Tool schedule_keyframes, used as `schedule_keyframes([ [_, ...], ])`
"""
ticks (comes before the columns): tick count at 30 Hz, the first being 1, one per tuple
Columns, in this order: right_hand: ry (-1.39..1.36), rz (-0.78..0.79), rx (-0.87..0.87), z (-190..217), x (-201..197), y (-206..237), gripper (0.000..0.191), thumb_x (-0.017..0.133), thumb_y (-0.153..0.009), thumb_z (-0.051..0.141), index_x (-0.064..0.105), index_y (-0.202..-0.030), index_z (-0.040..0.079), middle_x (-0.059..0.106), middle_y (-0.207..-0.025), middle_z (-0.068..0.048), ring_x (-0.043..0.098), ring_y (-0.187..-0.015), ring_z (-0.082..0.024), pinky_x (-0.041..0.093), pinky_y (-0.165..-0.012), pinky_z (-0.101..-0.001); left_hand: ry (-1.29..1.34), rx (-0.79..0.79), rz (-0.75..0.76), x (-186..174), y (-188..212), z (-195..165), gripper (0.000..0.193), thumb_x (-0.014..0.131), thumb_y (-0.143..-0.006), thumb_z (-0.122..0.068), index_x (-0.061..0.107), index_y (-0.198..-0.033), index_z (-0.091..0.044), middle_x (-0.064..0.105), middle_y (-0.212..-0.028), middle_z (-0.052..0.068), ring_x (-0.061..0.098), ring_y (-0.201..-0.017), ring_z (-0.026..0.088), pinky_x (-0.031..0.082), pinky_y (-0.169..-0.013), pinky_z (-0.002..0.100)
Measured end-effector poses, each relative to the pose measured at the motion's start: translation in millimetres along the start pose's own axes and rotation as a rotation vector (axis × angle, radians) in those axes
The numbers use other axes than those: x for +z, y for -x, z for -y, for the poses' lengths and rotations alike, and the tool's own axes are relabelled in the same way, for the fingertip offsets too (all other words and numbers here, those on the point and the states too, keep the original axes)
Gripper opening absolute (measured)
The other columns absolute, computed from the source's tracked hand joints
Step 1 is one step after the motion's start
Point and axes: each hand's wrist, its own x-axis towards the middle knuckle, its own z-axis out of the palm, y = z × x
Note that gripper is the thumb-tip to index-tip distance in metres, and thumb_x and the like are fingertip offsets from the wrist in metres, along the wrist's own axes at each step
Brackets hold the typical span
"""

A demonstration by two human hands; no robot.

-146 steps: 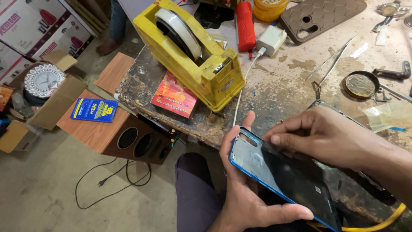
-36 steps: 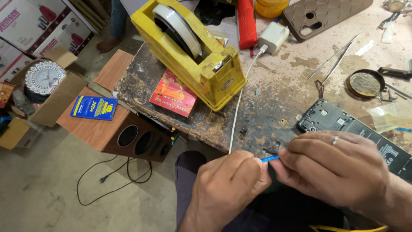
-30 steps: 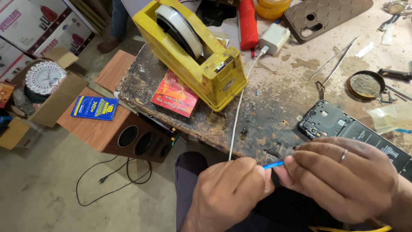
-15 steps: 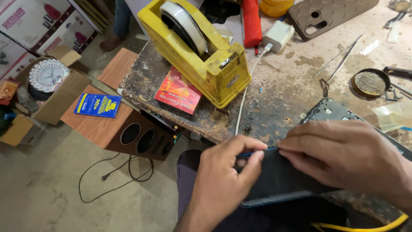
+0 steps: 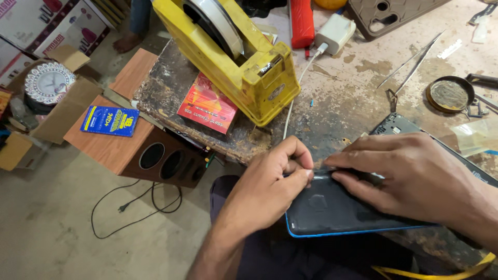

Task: The person unscrews the back cover of a smartphone with a screwdriver, removes the battery from the phone body, then peels adhesive backing and presses the back cover onto the phone to reattach it. The person works at a cluttered repair bench with other phones and tools around.

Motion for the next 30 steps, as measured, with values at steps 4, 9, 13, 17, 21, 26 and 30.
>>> schedule_keyframes([
  [4,0.028,0.026,-0.109,0,-2,-7,0.021,0.075,-0.08,0.026,0.08,-0.098,0.015,0.079,-0.092,-0.004,0.075,-0.074,-0.027,0.059,-0.064,-0.0392,-0.031,-0.023,0.037,-3,-5,2,0.013,0.063,-0.089,-0.015,0.06,-0.094,-0.004,0.07,-0.07,0.002,0.062,-0.063,0.008,0.048,-0.055,0.029],
  [9,-0.072,0.191,-0.006,-1,-10,-26,0.022,0.074,-0.08,0.027,0.083,-0.098,0.016,0.081,-0.089,-0.003,0.077,-0.072,-0.023,0.061,-0.067,-0.0363,-0.012,-0.034,0.071,-5,-9,1,0.011,0.063,-0.088,-0.013,0.058,-0.093,-0.004,0.066,-0.068,0.002,0.059,-0.062,0.008,0.048,-0.056,0.03],
  [13,-0.09,0.425,0.304,4,-16,-41,0.029,0.076,-0.079,0.031,0.084,-0.106,0.023,0.082,-0.088,0.001,0.077,-0.07,-0.017,0.064,-0.066,-0.0311,-0.062,-0.069,0.088,-7,-10,-3,0.013,0.066,-0.086,-0.013,0.058,-0.092,-0.004,0.063,-0.063,0.002,0.056,-0.059,0.009,0.046,-0.054,0.032],
  [17,-0.077,0.473,0.45,14,-18,-48,0.032,0.078,-0.078,0.03,0.084,-0.108,0.024,0.083,-0.085,0.0,0.076,-0.069,-0.015,0.065,-0.065,-0.0312,-0.058,-0.069,0.101,-9,-10,-5,0.012,0.065,-0.086,-0.012,0.058,-0.092,-0.004,0.06,-0.061,0.002,0.054,-0.057,0.01,0.044,-0.052,0.033],
  [21,-0.139,0.354,0.331,16,-16,-47,0.031,0.079,-0.075,0.028,0.084,-0.104,0.019,0.082,-0.084,-0.002,0.075,-0.068,-0.017,0.063,-0.062,-0.0318,-0.065,-0.066,0.113,-10,-11,-5,0.012,0.065,-0.086,-0.012,0.058,-0.091,-0.004,0.06,-0.06,0.001,0.055,-0.056,0.01,0.044,-0.052,0.033],
  [26,-0.134,0.349,0.279,8,-13,-43,0.028,0.079,-0.076,0.029,0.085,-0.101,0.018,0.081,-0.081,-0.002,0.074,-0.067,-0.017,0.062,-0.062,-0.0318,-0.042,-0.044,0.137,-11,-13,-3,0.012,0.065,-0.088,-0.012,0.057,-0.093,-0.004,0.06,-0.063,0.002,0.054,-0.058,0.01,0.045,-0.053,0.032],
  [30,-0.135,0.321,0.274,-2,-12,-36,0.026,0.079,-0.076,0.03,0.084,-0.099,0.019,0.082,-0.082,0.001,0.075,-0.067,-0.015,0.06,-0.062,-0.0305,0.015,-0.057,0.157,-12,-12,1,0.013,0.062,-0.088,-0.011,0.059,-0.098,-0.004,0.061,-0.066,0.001,0.054,-0.061,0.009,0.045,-0.054,0.031],
])
